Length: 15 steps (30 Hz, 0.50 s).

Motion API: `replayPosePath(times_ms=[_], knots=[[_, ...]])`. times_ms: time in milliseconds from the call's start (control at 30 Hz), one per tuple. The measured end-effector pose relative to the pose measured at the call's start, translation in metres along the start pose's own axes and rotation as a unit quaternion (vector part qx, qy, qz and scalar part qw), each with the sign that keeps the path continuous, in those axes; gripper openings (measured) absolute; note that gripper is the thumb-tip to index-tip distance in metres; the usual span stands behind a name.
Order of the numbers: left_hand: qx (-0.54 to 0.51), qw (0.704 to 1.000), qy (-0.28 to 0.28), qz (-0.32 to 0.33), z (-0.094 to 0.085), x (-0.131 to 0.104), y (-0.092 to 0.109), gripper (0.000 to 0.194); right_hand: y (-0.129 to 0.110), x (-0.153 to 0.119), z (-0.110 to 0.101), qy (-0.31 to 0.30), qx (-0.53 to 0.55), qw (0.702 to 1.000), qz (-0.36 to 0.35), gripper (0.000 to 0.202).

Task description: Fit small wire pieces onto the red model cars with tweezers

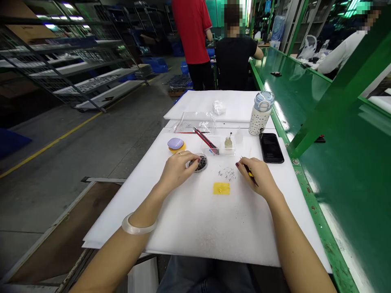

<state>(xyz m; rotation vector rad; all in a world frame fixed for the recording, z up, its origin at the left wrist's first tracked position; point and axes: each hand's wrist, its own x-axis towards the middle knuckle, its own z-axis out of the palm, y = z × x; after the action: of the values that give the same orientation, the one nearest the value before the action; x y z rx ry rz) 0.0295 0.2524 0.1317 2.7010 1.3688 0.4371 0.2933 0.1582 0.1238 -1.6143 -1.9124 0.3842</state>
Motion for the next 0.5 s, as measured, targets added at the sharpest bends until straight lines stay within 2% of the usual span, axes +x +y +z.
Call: replayPosePath(times_ms=[100, 233, 367, 500], knots=[[0.011, 0.999, -0.015, 0.042, 0.008, 0.001, 0.004, 0.011, -0.002, -0.002, -0.002, -0.056, -0.057, 0.997, -0.012, 0.015], [0.038, 0.995, -0.032, 0.081, 0.016, 0.004, 0.021, 0.016, -0.005, -0.003, -0.004, -0.106, -0.035, 0.993, -0.029, 0.007], [0.062, 0.995, -0.028, 0.075, 0.017, 0.007, 0.029, 0.017, -0.005, -0.001, -0.002, -0.104, -0.003, 0.994, -0.037, 0.009], [0.064, 0.995, -0.029, 0.067, 0.014, 0.006, 0.025, 0.019, -0.002, 0.000, 0.003, -0.090, -0.022, 0.995, -0.031, 0.013]])
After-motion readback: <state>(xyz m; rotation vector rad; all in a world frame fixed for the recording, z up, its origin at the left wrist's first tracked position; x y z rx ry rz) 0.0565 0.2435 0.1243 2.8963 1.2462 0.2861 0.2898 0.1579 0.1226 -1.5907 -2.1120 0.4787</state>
